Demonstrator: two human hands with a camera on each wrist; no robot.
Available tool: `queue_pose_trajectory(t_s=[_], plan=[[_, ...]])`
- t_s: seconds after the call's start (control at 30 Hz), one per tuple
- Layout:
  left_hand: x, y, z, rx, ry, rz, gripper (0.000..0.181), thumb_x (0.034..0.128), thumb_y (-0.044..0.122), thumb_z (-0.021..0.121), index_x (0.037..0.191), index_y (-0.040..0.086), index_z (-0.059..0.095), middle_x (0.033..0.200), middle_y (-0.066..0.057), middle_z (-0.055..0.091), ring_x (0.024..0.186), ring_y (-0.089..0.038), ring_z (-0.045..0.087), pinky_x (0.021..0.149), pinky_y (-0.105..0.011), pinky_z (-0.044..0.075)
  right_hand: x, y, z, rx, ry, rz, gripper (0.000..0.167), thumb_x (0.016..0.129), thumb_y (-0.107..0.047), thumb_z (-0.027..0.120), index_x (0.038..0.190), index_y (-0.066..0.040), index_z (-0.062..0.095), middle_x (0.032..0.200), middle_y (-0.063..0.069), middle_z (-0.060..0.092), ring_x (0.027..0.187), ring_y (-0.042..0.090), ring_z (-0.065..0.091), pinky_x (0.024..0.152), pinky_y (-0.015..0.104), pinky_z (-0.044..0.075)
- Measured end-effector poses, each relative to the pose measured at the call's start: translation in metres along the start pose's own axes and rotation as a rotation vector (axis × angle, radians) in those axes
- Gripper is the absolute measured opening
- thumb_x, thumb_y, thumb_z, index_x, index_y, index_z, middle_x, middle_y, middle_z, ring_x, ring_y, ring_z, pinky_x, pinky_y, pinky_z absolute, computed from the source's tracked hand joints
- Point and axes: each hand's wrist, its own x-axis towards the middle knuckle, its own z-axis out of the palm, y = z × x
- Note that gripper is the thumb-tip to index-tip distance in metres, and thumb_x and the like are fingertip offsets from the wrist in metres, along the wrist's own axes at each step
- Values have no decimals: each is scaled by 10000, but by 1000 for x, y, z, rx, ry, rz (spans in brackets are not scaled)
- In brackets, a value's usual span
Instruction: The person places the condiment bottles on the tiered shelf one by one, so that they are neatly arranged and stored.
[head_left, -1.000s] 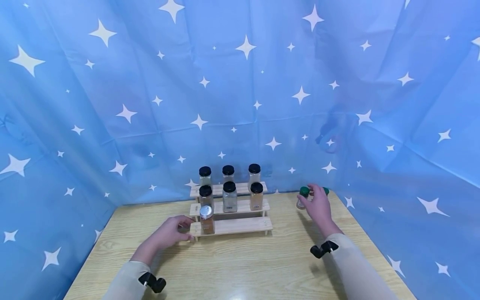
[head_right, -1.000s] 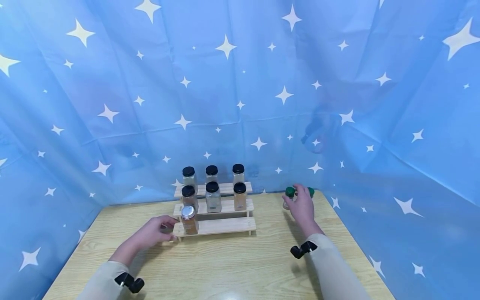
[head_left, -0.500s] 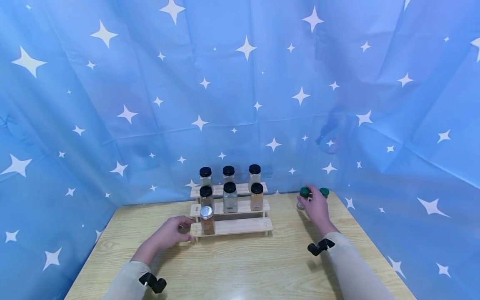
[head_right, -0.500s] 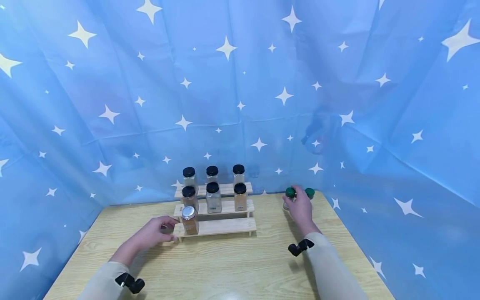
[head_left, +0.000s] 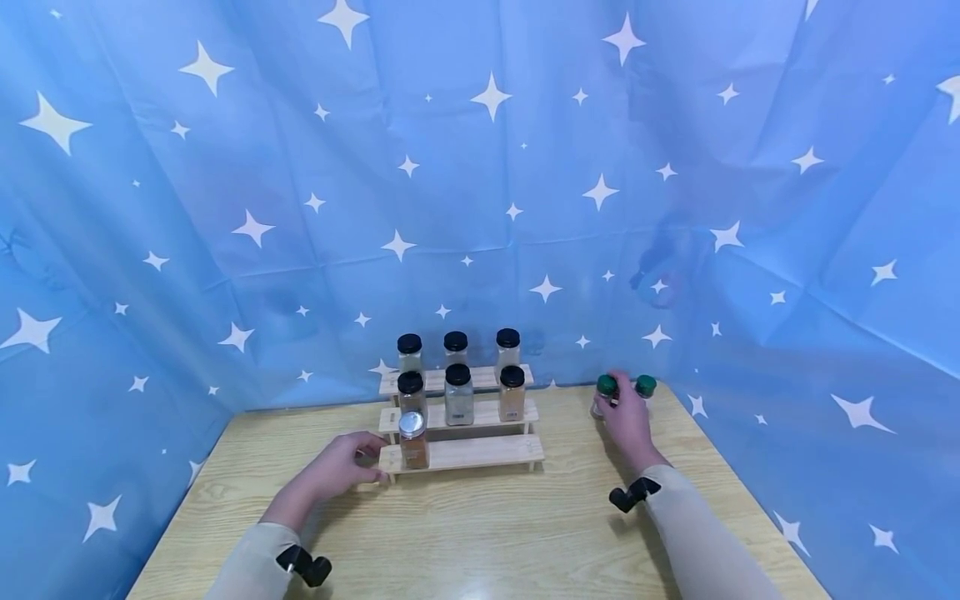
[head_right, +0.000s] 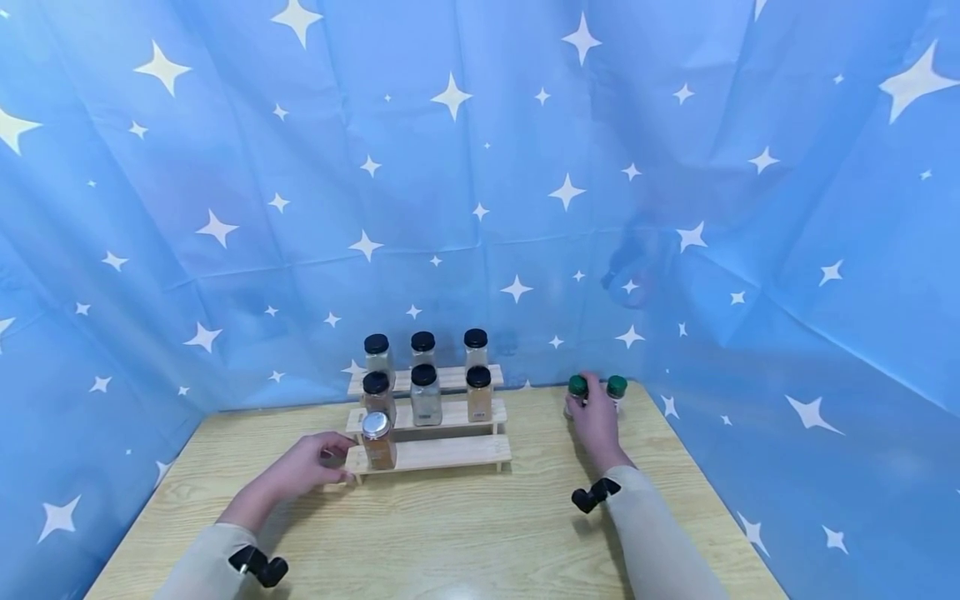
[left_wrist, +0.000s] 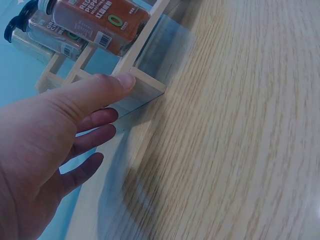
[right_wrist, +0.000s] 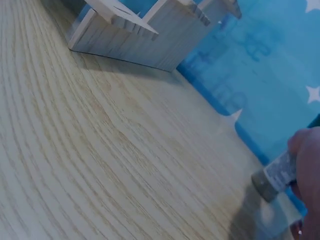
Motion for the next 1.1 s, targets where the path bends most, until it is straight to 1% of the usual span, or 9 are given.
queue_pose_trajectory(t_s=[0.1,0.2,0.5,0.63,0.8,0.93,1.03,1.1], plan=[[-1,1,0,-2,3,6,563,871,340,973,1333,105,754,1233,-11,743,1163,-252,697,1039,-544,592,-2,1,-1,18,4,-18,553,1101,-80,680,1600,-28,448,1462,329,598,1353,508,607,1062,637,582],[-1,1,1,-6,-1,11,579,868,333,974,1342,87,749,1239,-17,744,1166,-257,697,1052,-552,586,-5,1,-2,39,7,-20,566,1097,-90,695,1610,-47,462,1446,307,614,1334,485,621,1039,619,600],[0,-2,0,-15,8,25,572,863,343,976,1339,118,753,1250,-17,743,1164,-240,692,1048,-538,582,-9,-9,-7,86,-9,-37,546,1107,-137,704,1602,-75,480,1413,251,642,1315,442,633,1054,603,592],[-1,-2,-1,-11,8,11,573,865,345,976,1342,119,753,1249,-15,741,1168,-242,691,1046,-540,583,-12,-15,-9,77,-13,-54,546,1107,-157,711,1598,-78,486,1399,233,656,1293,422,649,1044,588,599],[-2,0,-3,-7,10,3,563,866,320,975,1342,119,751,1270,-23,742,1181,-252,693,1060,-541,584,-12,-25,-11,73,-1,-102,548,1094,-176,738,1580,-62,512,1342,203,685,1242,399,675,996,569,625],[-2,1,-3,-1,7,14,554,869,314,973,1338,118,754,1287,-25,744,1185,-260,699,1064,-544,586,-13,-32,-13,62,0,-118,559,1078,-185,764,1565,-57,524,1299,192,699,1197,383,690,958,534,648],[-2,1,-3,2,2,24,557,870,311,973,1339,107,753,1290,-36,744,1181,-271,701,1059,-556,588,-15,-34,-14,45,-1,-119,577,1060,-196,790,1560,-74,531,1268,174,709,1158,359,704,925,488,666],[-2,1,-2,-1,0,25,561,871,311,972,1342,102,751,1293,-44,742,1184,-276,698,1063,-559,585,-17,-36,-15,36,-6,-134,584,1049,-183,802,1555,-69,532,1250,176,710,1136,357,708,905,484,672]])
